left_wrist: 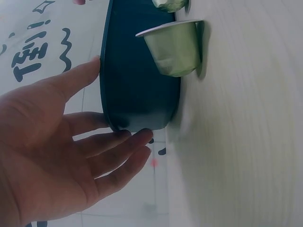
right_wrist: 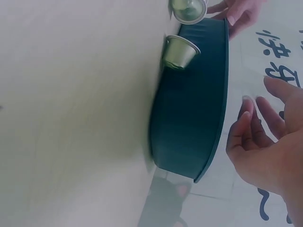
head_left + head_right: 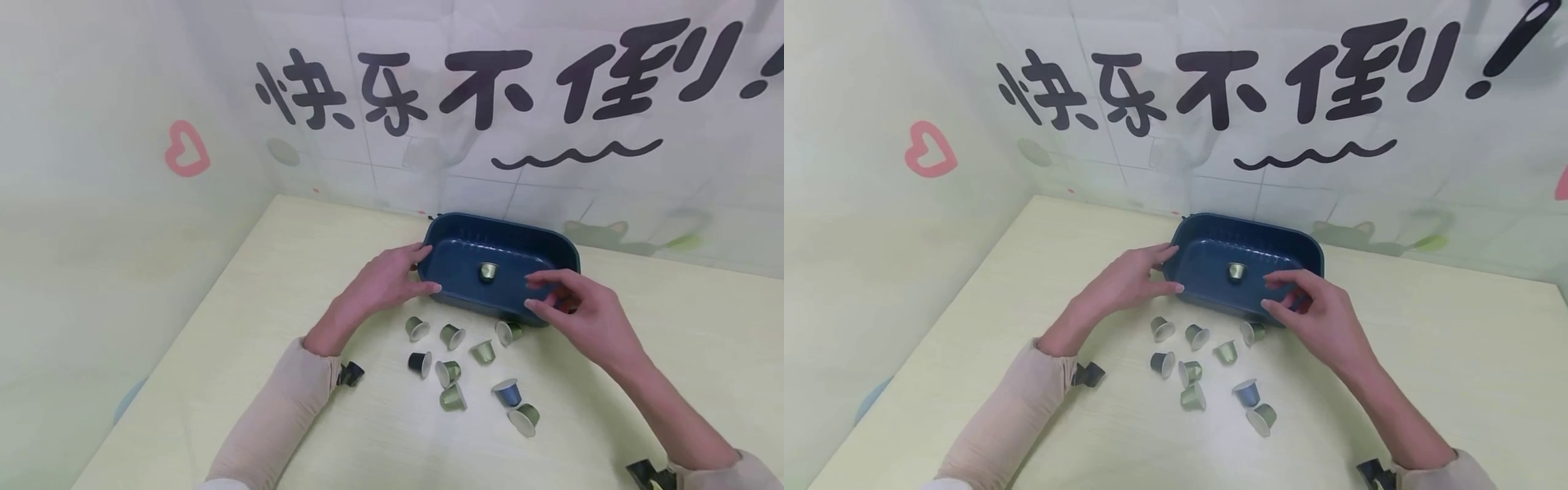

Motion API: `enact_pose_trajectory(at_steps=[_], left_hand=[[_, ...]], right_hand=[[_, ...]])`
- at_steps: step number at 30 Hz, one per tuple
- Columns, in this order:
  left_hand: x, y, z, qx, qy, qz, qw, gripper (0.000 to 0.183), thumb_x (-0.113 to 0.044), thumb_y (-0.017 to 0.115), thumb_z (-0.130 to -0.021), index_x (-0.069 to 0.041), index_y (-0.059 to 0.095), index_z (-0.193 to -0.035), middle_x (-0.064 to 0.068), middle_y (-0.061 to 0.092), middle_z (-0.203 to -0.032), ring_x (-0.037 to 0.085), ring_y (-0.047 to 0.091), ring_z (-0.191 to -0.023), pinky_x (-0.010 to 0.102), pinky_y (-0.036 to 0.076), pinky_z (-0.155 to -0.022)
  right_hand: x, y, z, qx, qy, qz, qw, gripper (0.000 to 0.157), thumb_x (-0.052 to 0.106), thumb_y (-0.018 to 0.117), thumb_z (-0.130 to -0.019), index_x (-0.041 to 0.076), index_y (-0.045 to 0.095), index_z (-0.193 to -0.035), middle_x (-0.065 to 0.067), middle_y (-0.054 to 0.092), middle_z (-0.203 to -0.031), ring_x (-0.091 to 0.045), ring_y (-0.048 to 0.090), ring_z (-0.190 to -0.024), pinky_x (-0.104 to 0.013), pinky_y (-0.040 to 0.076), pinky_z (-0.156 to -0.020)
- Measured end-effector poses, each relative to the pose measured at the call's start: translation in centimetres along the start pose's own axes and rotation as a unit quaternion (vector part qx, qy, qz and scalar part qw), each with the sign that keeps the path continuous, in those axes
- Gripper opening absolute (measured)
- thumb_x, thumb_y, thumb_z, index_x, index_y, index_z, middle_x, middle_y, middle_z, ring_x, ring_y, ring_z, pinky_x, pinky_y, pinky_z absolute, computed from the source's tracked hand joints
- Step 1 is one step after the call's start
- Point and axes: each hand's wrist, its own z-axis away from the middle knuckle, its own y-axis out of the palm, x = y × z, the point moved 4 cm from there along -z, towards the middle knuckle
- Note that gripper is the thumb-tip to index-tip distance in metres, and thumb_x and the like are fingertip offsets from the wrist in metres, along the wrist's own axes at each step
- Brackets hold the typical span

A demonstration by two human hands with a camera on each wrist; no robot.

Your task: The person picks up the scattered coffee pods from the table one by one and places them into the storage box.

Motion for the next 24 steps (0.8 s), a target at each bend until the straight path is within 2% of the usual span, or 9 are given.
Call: enact_pose_trajectory(at_steps=[4, 10, 14, 17, 24], left_hand=[[0.0, 0.1, 0.0, 0.005, -0.001, -0.003, 1.0000, 0.080, -0.045, 0.072, -0.090, -0.010, 0.037, -0.153, 0.009, 0.034, -0.158, 0.019, 0.061, -0.106, 0.034, 0.049, -0.087], [0.1, 0.2, -0.1, 0.002, -0.003, -0.004, 1.0000, 0.080, -0.046, 0.072, -0.090, -0.011, 0.038, -0.153, 0.008, 0.035, -0.158, 0.012, 0.061, -0.078, 0.030, 0.049, -0.075], [0.1, 0.2, -0.1, 0.004, -0.008, 0.007, 0.9999, 0.080, -0.045, 0.072, -0.090, -0.012, 0.037, -0.154, 0.007, 0.035, -0.158, 0.012, 0.058, -0.063, 0.030, 0.047, -0.067], [0.0, 0.2, -0.1, 0.007, -0.012, 0.009, 0.9999, 0.080, -0.045, 0.072, -0.090, -0.012, 0.037, -0.154, 0.007, 0.035, -0.158, 0.012, 0.058, -0.062, 0.030, 0.046, -0.067], [0.1, 0.1, 0.0, 0.010, -0.012, 0.007, 0.9998, 0.080, -0.046, 0.071, -0.090, -0.012, 0.037, -0.154, 0.007, 0.036, -0.158, 0.011, 0.058, -0.062, 0.029, 0.047, -0.067]], right_hand=[[-0.2, 0.2, 0.5, -0.017, -0.010, -0.017, 1.000, 0.027, 0.007, 0.076, -0.088, 0.011, 0.070, -0.114, 0.000, 0.067, -0.090, -0.010, 0.058, -0.067, -0.017, 0.047, -0.062], [-0.1, 0.5, 1.0, -0.017, -0.006, -0.028, 0.999, 0.026, 0.009, 0.076, -0.089, 0.013, 0.070, -0.114, 0.001, 0.070, -0.095, -0.010, 0.058, -0.068, -0.017, 0.047, -0.063], [0.1, 0.5, 1.3, -0.010, -0.001, -0.030, 0.999, 0.025, 0.012, 0.075, -0.090, 0.014, 0.070, -0.114, 0.001, 0.070, -0.093, -0.010, 0.059, -0.070, -0.017, 0.047, -0.063], [0.0, 0.6, 1.6, -0.006, 0.004, -0.027, 1.000, 0.025, 0.013, 0.075, -0.090, 0.014, 0.070, -0.115, 0.000, 0.068, -0.091, -0.010, 0.059, -0.071, -0.017, 0.048, -0.064], [0.0, 0.7, 2.4, -0.004, 0.009, -0.020, 1.000, 0.028, 0.015, 0.074, -0.091, 0.018, 0.071, -0.118, 0.003, 0.072, -0.099, -0.008, 0.061, -0.074, -0.016, 0.048, -0.065]])
